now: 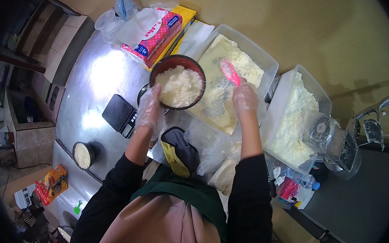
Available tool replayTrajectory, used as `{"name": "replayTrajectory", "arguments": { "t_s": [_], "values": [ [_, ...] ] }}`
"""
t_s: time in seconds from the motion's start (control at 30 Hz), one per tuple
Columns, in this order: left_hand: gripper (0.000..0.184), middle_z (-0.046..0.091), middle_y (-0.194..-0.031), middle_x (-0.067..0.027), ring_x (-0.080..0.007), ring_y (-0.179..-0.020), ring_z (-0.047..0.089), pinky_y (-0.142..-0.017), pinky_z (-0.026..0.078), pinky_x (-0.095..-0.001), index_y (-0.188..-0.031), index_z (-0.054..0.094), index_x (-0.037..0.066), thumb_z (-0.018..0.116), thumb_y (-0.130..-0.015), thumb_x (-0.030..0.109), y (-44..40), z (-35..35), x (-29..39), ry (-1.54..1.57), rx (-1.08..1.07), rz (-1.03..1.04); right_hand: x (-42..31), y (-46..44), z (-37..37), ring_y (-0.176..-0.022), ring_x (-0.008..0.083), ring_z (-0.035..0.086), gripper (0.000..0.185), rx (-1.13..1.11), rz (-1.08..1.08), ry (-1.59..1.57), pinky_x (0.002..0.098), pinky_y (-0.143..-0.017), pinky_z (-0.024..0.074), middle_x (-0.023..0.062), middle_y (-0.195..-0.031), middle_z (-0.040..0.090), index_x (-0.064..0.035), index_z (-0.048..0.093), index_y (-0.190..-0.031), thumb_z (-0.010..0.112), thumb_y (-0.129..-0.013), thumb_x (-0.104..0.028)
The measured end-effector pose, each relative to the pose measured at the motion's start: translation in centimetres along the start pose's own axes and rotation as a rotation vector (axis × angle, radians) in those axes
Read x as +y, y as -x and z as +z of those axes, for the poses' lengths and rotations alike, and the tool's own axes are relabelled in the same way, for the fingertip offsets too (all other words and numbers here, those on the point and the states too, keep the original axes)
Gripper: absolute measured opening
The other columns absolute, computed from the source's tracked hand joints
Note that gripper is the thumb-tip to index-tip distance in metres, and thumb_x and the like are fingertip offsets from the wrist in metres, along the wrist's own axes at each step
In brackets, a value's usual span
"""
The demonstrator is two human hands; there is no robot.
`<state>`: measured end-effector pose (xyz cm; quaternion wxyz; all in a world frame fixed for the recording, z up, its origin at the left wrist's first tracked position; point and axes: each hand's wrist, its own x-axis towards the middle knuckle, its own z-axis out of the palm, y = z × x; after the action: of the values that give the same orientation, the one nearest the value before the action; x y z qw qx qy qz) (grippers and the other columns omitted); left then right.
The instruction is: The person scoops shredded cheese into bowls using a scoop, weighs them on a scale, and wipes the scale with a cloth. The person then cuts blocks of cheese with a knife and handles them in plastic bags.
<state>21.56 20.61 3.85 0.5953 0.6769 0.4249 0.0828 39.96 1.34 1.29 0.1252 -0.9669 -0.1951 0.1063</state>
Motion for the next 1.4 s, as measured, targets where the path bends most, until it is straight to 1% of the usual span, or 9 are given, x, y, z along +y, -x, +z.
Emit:
{"name": "replayTrajectory", "arguments": {
  "t_s": [0.27, 0.37, 0.47, 0.57, 0.67, 0.87, 0.97, 1.17, 1.4],
  "values": [
    [0.051, 0.054, -0.12, -0.0185, -0.0286, -0.105, 0.054, -0.092, 0.039, -0.0321, -0.125, 0.046, -0.001, 0.048, -0.091, 0.037, 1.0, -6.1, -6.4, 0.072, 0.141, 0.132, -0.9, -5.0, 9.8, -0.1, 0.0358, 0.057, 0.031, -0.269, -0.187, 0.088, 0.0439, -0.087, 0.0444, 0.0213, -0.105, 0.06, -0.0038, 0.058, -0.108, 0.041, -0.089, -0.022],
    [0.055, 0.053, -0.117, -0.0054, -0.0164, -0.106, 0.05, -0.09, 0.039, -0.0292, -0.125, 0.048, 0.002, 0.049, -0.091, 0.044, 2.4, -6.4, -4.3, 0.629, 0.234, -0.143, -0.8, -3.5, 11.2, -0.102, 0.035, 0.057, 0.032, -0.414, -0.396, 0.218, 0.044, -0.089, 0.0437, 0.0217, -0.111, 0.058, -0.0042, 0.06, -0.106, 0.04, -0.09, -0.023],
    [0.055, 0.054, -0.117, -0.0068, -0.0165, -0.104, 0.05, -0.089, 0.038, -0.0286, -0.125, 0.048, 0.001, 0.049, -0.091, 0.044, 2.2, -6.9, -4.8, 0.582, 0.231, -0.134, 0.2, -2.6, 12.6, -0.068, 0.0189, 0.056, 0.03, -0.637, -0.324, -0.023, 0.0322, -0.064, 0.0445, 0.012, -0.081, 0.061, -0.0035, 0.06, -0.103, 0.047, -0.089, -0.027],
    [0.056, 0.055, -0.116, -0.0075, -0.0167, -0.105, 0.05, -0.089, 0.038, -0.0292, -0.125, 0.048, 0.001, 0.049, -0.091, 0.045, 1.8, -6.7, -4.8, 0.591, 0.191, -0.114, 2.2, -2.9, 14.8, -0.062, 0.0125, 0.046, 0.026, -0.809, -0.48, -0.39, 0.0275, -0.056, 0.038, 0.003, -0.076, 0.056, -0.0066, 0.063, -0.099, 0.049, -0.089, -0.026],
    [0.056, 0.055, -0.118, -0.0093, -0.0176, -0.104, 0.052, -0.088, 0.04, -0.0298, -0.126, 0.047, -0.001, 0.048, -0.092, 0.042, 1.7, -5.9, -4.4, 0.494, 0.187, -0.134, 2.4, -1.4, 11.3, -0.061, 0.0103, 0.043, 0.022, -0.929, -0.097, -0.591, 0.0251, -0.053, 0.0355, -0.0022, -0.076, 0.054, -0.0053, 0.063, -0.096, 0.05, -0.09, -0.022],
    [0.056, 0.056, -0.118, -0.0143, -0.0194, -0.1, 0.055, -0.089, 0.041, -0.0292, -0.132, 0.038, -0.003, 0.048, -0.093, 0.035, 1.4, -2.5, -0.5, 0.301, 0.071, 0.015, 2.1, 1.8, 2.2, -0.062, 0.006, 0.041, 0.029, -0.483, 0.007, -1.035, 0.0215, -0.055, 0.0368, -0.0046, -0.073, 0.053, 0.0006, 0.06, -0.111, 0.054, -0.088, -0.016],
    [0.057, 0.057, -0.115, -0.0151, -0.0196, -0.1, 0.056, -0.086, 0.044, -0.0287, -0.133, 0.036, -0.002, 0.048, -0.093, 0.035, 2.1, -0.4, 2.6, 0.114, 0.04, 0.013, 2.7, 2.9, -2.2, -0.082, 0.0242, 0.061, 0.037, -0.256, -0.097, -0.652, 0.0325, -0.075, 0.0471, 0.0168, -0.089, 0.065, 0.0009, 0.055, -0.116, 0.049, -0.09, -0.025],
    [0.058, 0.053, -0.118, -0.0126, -0.0218, -0.098, 0.058, -0.071, 0.055, -0.0355, -0.126, 0.045, 0.002, 0.043, -0.091, 0.048, -0.8, 4.1, 1.0, 0.471, -0.302, -0.1, -3.3, 8.3, -6.4, -0.08, 0.0361, 0.06, 0.043, 0.268, -0.262, -0.146, 0.0426, -0.069, 0.0473, 0.0182, -0.088, 0.061, -0.0073, 0.05, -0.125, 0.052, -0.083, -0.014],
    [0.055, 0.054, -0.116, -0.0124, -0.0224, -0.099, 0.058, -0.069, 0.056, -0.0351, -0.126, 0.045, 0.004, 0.045, -0.091, 0.047, -0.8, 6.1, -0.4, 0.551, -0.356, -0.141, -4.7, 11.7, -8.1, -0.072, 0.032, 0.056, 0.06, 0.341, -0.359, 0.084, 0.0427, -0.063, 0.0464, 0.0141, -0.084, 0.055, -0.0169, 0.044, -0.132, 0.052, -0.075, 0.003]
  ]
}}
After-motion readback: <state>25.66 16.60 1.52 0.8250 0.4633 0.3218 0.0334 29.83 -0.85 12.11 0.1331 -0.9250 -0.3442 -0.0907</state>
